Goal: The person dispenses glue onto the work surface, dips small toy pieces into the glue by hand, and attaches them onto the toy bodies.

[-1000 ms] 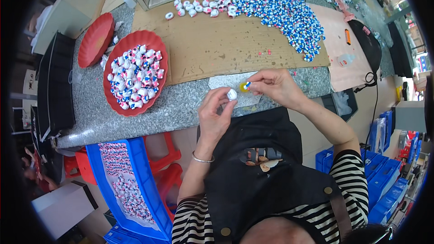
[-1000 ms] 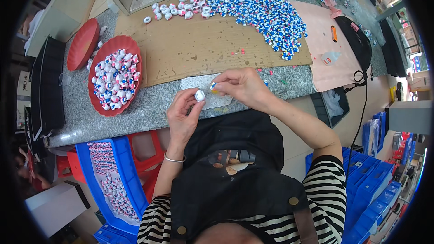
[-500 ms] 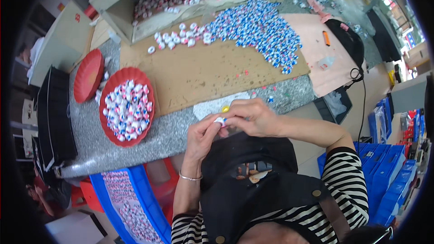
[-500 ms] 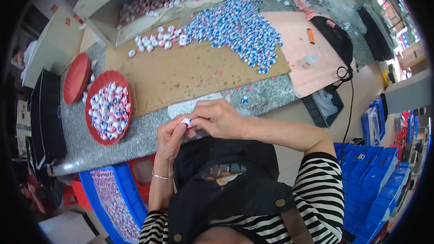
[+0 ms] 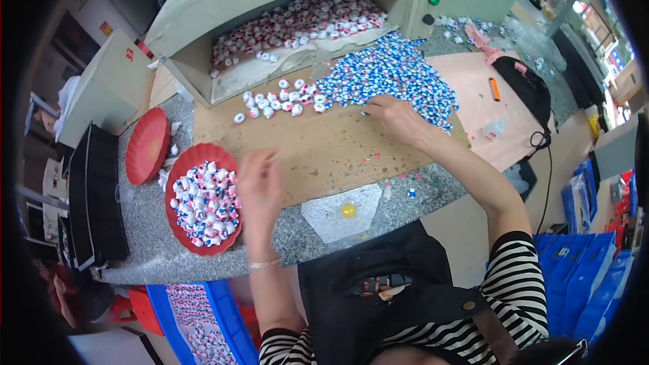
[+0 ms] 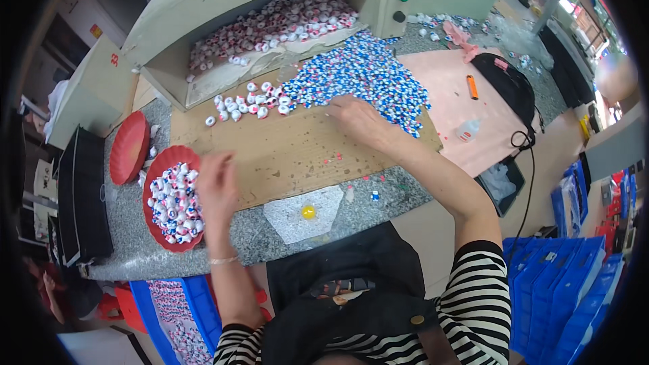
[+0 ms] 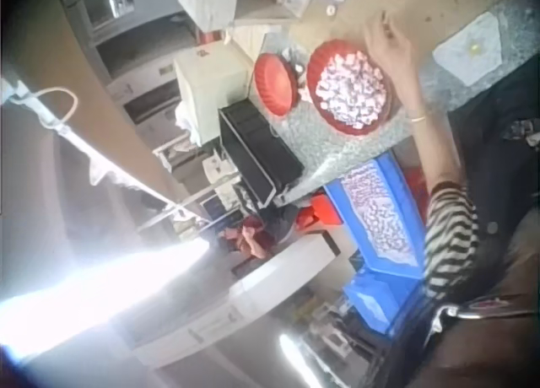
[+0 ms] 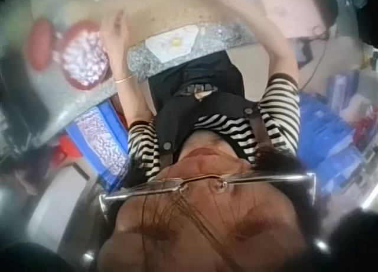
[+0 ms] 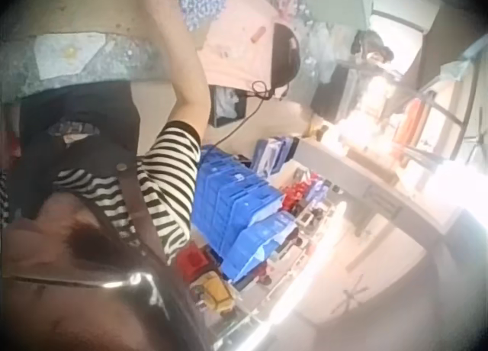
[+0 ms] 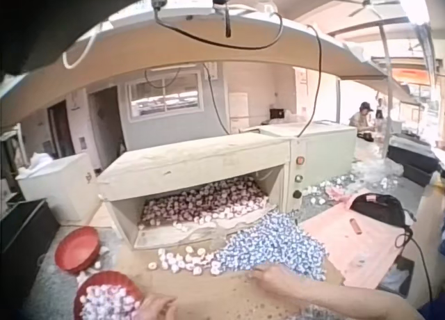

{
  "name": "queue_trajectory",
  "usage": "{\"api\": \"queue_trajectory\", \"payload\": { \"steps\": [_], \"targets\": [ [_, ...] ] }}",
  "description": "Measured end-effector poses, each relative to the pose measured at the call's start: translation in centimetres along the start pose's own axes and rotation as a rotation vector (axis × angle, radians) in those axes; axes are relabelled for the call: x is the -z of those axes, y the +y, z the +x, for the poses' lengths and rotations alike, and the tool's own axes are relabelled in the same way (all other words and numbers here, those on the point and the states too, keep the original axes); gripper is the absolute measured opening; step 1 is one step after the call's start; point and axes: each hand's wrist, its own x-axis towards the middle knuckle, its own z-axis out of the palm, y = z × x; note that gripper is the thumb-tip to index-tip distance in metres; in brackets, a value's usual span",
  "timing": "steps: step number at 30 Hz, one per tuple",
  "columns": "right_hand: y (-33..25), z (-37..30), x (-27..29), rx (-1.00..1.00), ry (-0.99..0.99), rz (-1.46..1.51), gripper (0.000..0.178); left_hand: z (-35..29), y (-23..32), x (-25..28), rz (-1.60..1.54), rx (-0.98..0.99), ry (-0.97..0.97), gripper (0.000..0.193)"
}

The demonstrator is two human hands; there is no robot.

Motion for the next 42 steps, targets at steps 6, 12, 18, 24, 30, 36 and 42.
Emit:
{"api": "queue_trajectory", "payload": {
  "steps": [6, 12, 18, 24, 30, 36, 42],
  "targets": [
    [-0.9, 2.2, -0.3, 0.158, -0.187, -0.28, 0.012, 6.1, -3.9, -8.6, 0.106, -0.045, 0.077, 0.012],
    [-1.4, -0.5, -0.1, 0.031, 0.048, -0.021, 0.011, 7.9, -3.9, -13.6, 0.288, -0.198, -0.11, 0.013],
    [-4.4, -6.5, 2.3, -0.147, -0.082, 0.14, 0.011, 8.0, -3.0, -14.3, 0.304, -0.18, -0.244, 0.021],
    [-3.4, -7.2, 1.9, -0.142, -0.099, 0.075, 0.013, 3.2, -1.2, -9.8, -0.651, 0.349, -0.301, 0.029],
    [-4.1, -6.8, 1.6, -0.019, -0.091, -0.041, 0.012, -8.4, -0.8, -4.1, -1.303, 0.605, -0.179, 0.034],
    [-4.1, -6.9, 2.1, -0.068, -0.157, 0.006, 0.015, -12.8, -0.2, -2.3, -1.412, 0.618, -0.137, 0.038],
    [-3.6, -5.9, 2.4, 0.011, -0.171, -0.132, 0.008, -13.2, -1.3, -2.0, -1.481, 0.597, -0.195, 0.038]
  ]
}}
